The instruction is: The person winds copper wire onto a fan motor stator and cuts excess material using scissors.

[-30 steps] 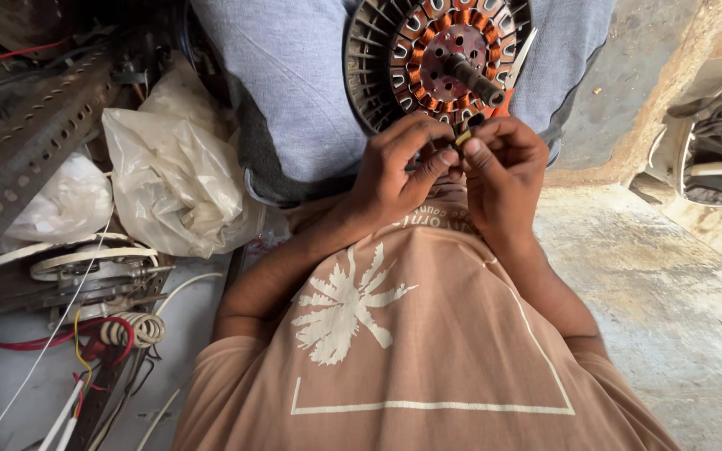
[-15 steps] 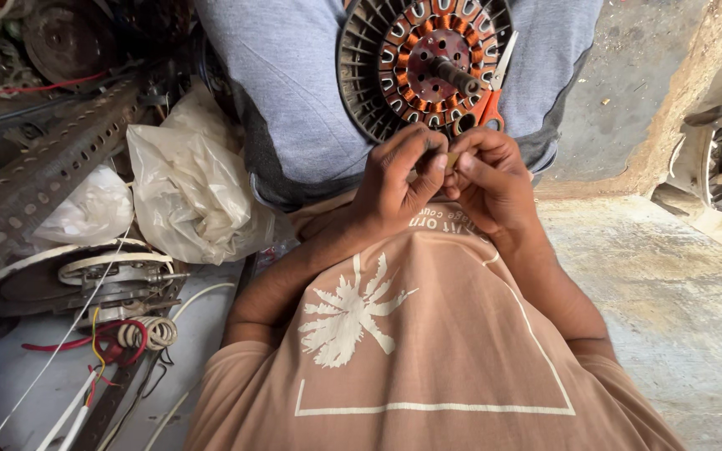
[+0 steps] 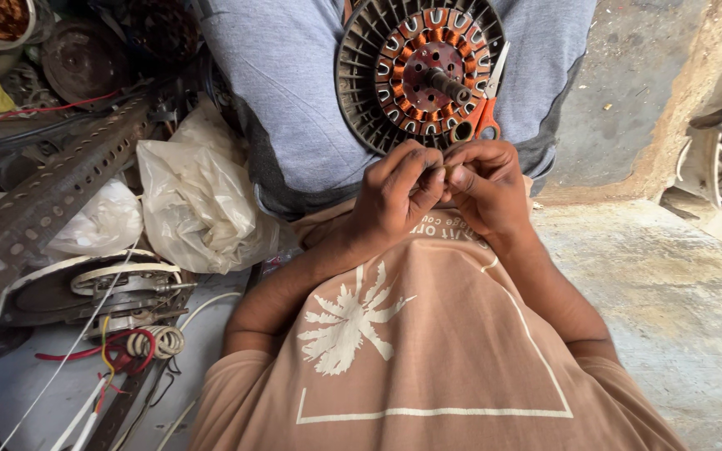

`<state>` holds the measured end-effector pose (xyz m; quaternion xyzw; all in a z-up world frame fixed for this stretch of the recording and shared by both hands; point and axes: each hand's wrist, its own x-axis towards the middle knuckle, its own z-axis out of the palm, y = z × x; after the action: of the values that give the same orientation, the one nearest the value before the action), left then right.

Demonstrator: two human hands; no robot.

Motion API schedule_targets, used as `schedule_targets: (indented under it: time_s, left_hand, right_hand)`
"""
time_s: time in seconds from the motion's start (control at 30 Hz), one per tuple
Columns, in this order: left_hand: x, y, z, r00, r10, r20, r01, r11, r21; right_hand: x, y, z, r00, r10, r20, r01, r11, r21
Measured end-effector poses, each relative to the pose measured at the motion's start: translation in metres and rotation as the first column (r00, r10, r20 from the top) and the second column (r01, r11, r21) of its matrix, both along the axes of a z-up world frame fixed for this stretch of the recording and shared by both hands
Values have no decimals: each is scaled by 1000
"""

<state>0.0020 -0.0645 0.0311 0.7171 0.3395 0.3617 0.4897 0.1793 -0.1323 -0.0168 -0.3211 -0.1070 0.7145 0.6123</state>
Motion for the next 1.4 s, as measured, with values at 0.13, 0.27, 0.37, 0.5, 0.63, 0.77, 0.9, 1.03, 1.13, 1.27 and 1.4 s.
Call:
schedule_targets:
  time_s: [0.13,0.27,0.37,0.5,0.63,0.77,0.9,1.03,1.13,1.27,1.4]
  left_hand:
    - [-2,-1,-3,1000,-12,-12,12,999,37]
    - [-4,0,-4,1000,-26,0,26,999,35]
    - [-4,1,-5,999,-42,6,42,996,-75]
    - [-5,4,-9,998,-23,64,28,997,-70]
    - [-10,4,-21,985,-45,168,103,929,-354]
    - [-1,-1,-37,934,125,335,132,750,-648]
    - [3,3,-37,985,36,171,24,940,-341]
    - [-5,29,-35,1000,20,-1,-20,999,-34]
    - [-6,51,-38,949,59,-309,32,959,283]
    - [-1,65,-36,878,102,-468,53,950,308]
    - [12,61,-37,875,195,-443,-67,955,289]
  right_hand:
    - [-3,-1,6,991,-24,132,20,999,32]
    - [-7,1,15,968,13,249,-15,1000,6]
    - [-10,4,24,918,55,393,-56,998,-9]
    - [-8,14,39,607,63,792,-191,979,68]
    - [-3,19,42,483,-61,873,-236,951,197]
    - [-8,12,29,883,89,460,-66,996,-65]
    - [-10,8,11,808,-24,588,3,999,37]
    - [-3,11,9,813,-55,580,122,989,-77]
    - [7,25,5,703,-109,703,172,985,-20]
    - [11,37,5,518,-90,850,61,996,68]
    - [9,38,4,431,-69,900,35,998,60]
